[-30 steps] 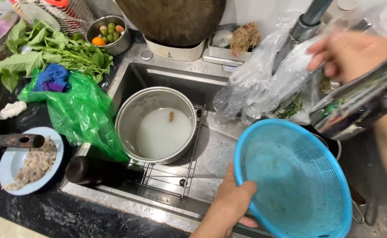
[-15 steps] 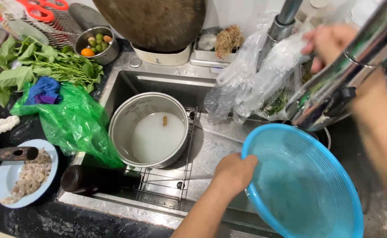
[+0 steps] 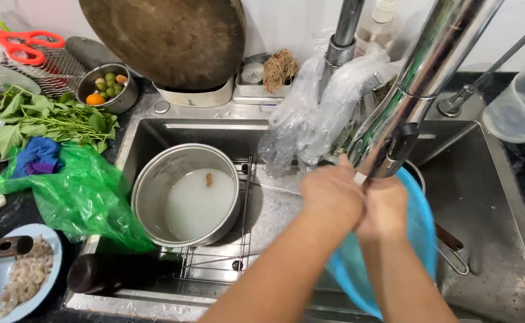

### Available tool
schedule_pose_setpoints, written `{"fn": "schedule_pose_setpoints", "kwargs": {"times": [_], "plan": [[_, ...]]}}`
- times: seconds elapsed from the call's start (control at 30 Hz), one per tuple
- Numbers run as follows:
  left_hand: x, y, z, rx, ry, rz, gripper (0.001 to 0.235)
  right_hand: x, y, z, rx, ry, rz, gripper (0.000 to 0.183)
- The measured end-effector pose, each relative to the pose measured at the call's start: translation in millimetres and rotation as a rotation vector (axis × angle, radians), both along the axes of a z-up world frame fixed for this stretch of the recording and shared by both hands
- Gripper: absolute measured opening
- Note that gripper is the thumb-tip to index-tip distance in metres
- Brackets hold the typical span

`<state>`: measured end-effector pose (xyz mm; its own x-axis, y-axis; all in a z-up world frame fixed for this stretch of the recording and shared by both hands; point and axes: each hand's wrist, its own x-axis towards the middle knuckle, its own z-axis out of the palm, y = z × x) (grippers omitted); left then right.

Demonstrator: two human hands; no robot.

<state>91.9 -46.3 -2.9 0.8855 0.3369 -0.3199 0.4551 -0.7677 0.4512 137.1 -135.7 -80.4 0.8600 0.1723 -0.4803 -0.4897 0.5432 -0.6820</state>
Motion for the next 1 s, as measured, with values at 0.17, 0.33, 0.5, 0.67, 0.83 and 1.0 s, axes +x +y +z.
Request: {"fn": "schedule_pose_setpoints", "kwargs": {"times": [0.17,0.33,0.5,0.67,0.83,1.0], "plan": [[-15,28,20,0.201,-0.032,-0.143,0.029,-14,27,53,-0.115,-0.298,-0.022,0.022],[-21,0,26,0.252,-0.421,-0.179,0.049,54,-94,-33,-1.264,-0.679,0.291,0.051],[-27,-28,33,-0.752,-0.501,0.204,0.047,74,-221,-155,-1.805,-0.385,0.832,0.098],[-23,-12,32,-0.702,-0.529,0.218,0.056,57,-246,-188,-1.974,-0.247,1.200,0.115],[-21,1,15,0.218,-0.556,-0.156,0.041,60,-235,-206,-1.572,0.077,1.163,0.122],[-29,1,21,0.279,-0.582,-0.113,0.042,64,-228,-213,-1.403,0.099,1.002,0.098]]}}
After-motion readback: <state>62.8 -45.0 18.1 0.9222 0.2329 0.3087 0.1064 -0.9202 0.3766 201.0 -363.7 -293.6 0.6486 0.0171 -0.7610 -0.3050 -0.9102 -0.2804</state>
